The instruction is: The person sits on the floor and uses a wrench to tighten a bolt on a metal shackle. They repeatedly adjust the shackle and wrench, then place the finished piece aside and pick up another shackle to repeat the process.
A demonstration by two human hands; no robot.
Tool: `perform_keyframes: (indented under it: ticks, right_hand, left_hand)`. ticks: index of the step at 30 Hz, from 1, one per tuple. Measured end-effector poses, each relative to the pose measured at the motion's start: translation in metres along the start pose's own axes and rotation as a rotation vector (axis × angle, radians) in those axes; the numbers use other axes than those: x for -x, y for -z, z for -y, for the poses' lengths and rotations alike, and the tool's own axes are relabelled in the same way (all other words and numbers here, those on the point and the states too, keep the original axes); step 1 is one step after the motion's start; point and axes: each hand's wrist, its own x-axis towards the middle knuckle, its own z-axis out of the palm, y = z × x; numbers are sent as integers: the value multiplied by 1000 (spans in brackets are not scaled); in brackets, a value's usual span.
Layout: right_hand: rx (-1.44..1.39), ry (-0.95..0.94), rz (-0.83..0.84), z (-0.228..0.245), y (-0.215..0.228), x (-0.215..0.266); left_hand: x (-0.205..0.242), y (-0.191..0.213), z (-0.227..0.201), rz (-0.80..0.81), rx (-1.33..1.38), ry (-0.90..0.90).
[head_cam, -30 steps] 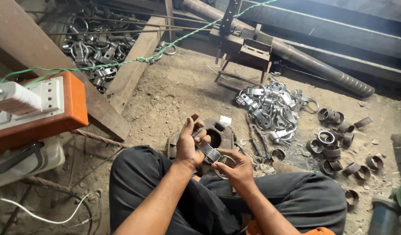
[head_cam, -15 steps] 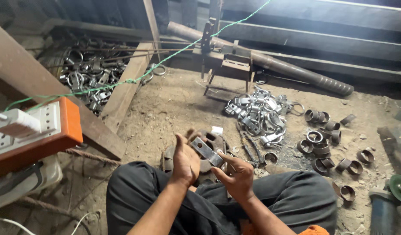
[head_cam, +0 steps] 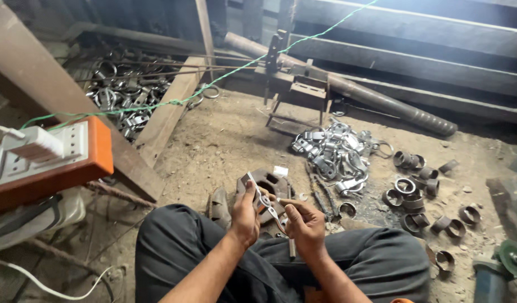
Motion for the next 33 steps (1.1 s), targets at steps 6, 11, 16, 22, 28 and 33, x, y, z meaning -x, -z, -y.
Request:
perform_keyframes:
  ticks: [6,11,16,22,28,33]
  right_hand:
    - [-263,-96,5,-17,-6,1]
    - [-103,-48,-76,-20,-10,-4]
    - [101,33,-18,-25,-15,-5]
    - [527,146,-10,-11,11,-37]
    - [1074,-165,110,9,63,-87]
    - [1538,-456,417,-64,87,-103]
  left_hand:
    - [4,0,8,-35,-203,144]
    - [3,-5,22,-38,-50,215]
    - [-2,-8,26,-87,-13,209]
    - [-26,2,5,-97,-223,56]
    - [-32,6,-14,-96,-924,-399]
    - [-19,-11,-34,42,-1063,-11]
